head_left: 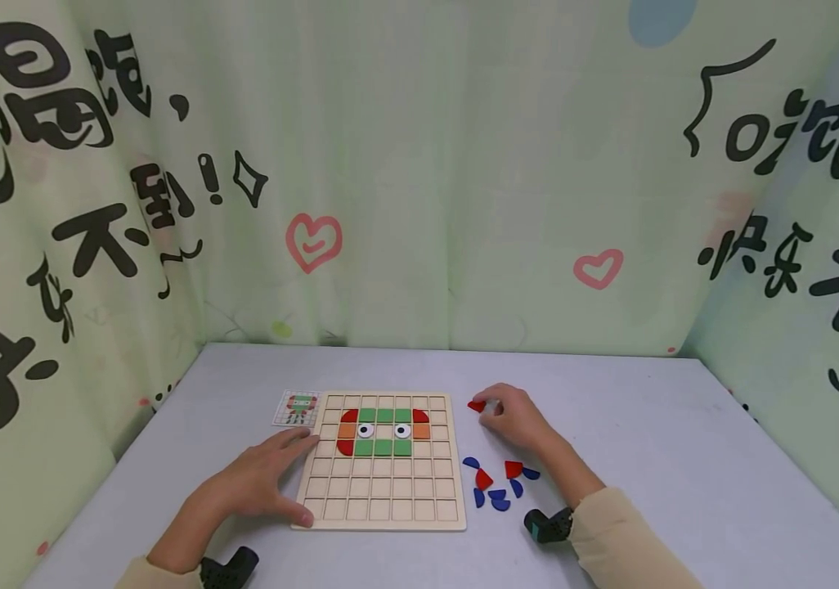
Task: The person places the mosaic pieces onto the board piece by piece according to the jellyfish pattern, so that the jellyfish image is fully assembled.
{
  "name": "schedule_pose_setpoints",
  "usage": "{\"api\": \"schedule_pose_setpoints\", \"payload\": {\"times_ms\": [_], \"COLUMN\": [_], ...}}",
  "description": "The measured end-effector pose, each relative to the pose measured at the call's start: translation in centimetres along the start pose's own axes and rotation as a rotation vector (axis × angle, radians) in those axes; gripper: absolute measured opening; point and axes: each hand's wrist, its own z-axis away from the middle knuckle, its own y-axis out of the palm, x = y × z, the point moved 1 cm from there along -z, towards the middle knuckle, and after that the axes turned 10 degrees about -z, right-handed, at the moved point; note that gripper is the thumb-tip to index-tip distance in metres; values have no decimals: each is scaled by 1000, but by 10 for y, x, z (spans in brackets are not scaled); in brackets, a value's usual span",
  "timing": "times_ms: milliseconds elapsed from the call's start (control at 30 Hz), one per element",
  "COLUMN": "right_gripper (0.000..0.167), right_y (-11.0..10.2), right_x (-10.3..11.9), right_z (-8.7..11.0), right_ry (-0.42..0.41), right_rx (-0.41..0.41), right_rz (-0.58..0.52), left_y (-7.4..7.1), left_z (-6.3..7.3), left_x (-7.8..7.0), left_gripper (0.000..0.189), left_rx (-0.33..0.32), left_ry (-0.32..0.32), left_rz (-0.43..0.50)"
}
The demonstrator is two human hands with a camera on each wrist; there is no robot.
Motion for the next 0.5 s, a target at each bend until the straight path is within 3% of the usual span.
{"api": "schedule_pose_setpoints", "payload": {"times_ms": [333, 500], "right_gripper": [25, 29], "right_y": [2, 4], "right_x": [2, 2], "right_z": [4, 2], "right_ry": [8, -15], "right_rx": [39, 19], "right_rz": [-22, -25], "left_y": [2, 1], "left_z": [-2, -1], "left_x": [1, 1], "left_gripper": [108, 109], "left_rx": [0, 2], "left_ry": [-11, -3], "left_rz": [3, 3]}}
